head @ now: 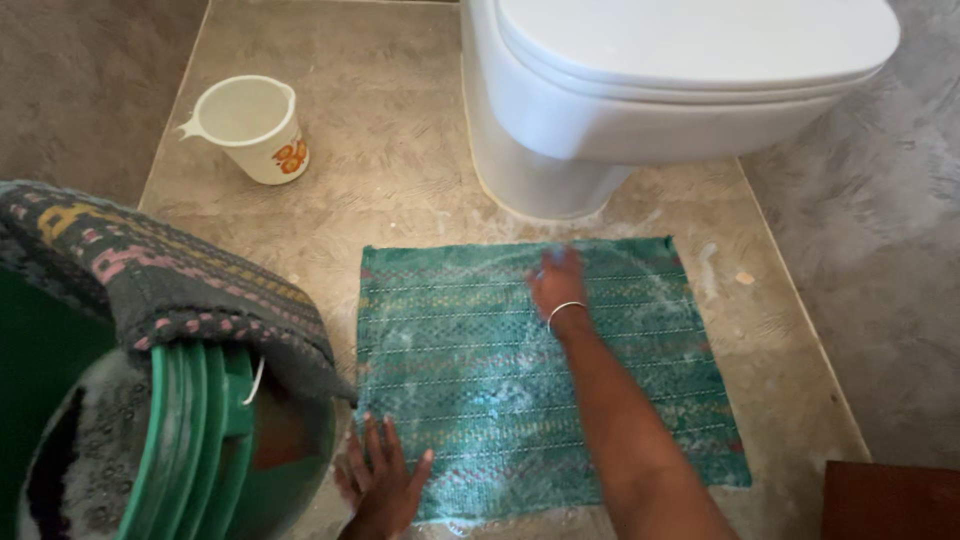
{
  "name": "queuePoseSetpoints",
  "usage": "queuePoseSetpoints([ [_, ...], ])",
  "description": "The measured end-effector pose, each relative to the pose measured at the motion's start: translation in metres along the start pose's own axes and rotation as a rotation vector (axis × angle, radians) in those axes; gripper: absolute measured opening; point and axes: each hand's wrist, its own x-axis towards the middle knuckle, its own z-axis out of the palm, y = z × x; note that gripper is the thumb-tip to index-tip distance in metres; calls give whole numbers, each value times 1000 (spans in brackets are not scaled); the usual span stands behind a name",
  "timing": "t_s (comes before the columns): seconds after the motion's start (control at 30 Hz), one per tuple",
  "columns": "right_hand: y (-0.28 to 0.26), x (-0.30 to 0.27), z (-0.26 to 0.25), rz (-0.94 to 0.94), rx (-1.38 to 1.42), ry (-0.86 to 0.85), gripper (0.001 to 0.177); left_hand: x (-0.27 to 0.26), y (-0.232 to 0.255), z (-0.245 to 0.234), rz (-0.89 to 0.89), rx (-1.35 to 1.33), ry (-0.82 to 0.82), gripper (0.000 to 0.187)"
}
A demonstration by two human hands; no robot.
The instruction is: The person scrubs a green striped mat on the bathroom floor using a sponge and soapy water from a green bucket. They rinse their hands under a tap, then continue scrubbing the mat with a blue sponge and later a white cloth.
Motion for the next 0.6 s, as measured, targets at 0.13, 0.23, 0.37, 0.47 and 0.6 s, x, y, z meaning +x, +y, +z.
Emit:
queuePoseSetpoints([
  [0.13, -6, 11, 7, -224, 104, -18, 49, 4, -5, 14, -201, 263, -444, 98],
  [0.23, 0, -6, 10, -51, 49, 136, 46, 2, -14, 20, -79, 124, -302, 99],
  [0.37, -5, -27, 0, -235, 31, 118, 42, 5, -10, 13, -7, 57, -77, 100],
  [0.47, -17, -66, -10, -50, 354, 17, 39, 5, -6, -2, -133, 183, -467, 99],
  [0.6, -28, -138, -28, -1, 144, 266, 48, 5, 1, -21, -162, 18, -449, 98],
])
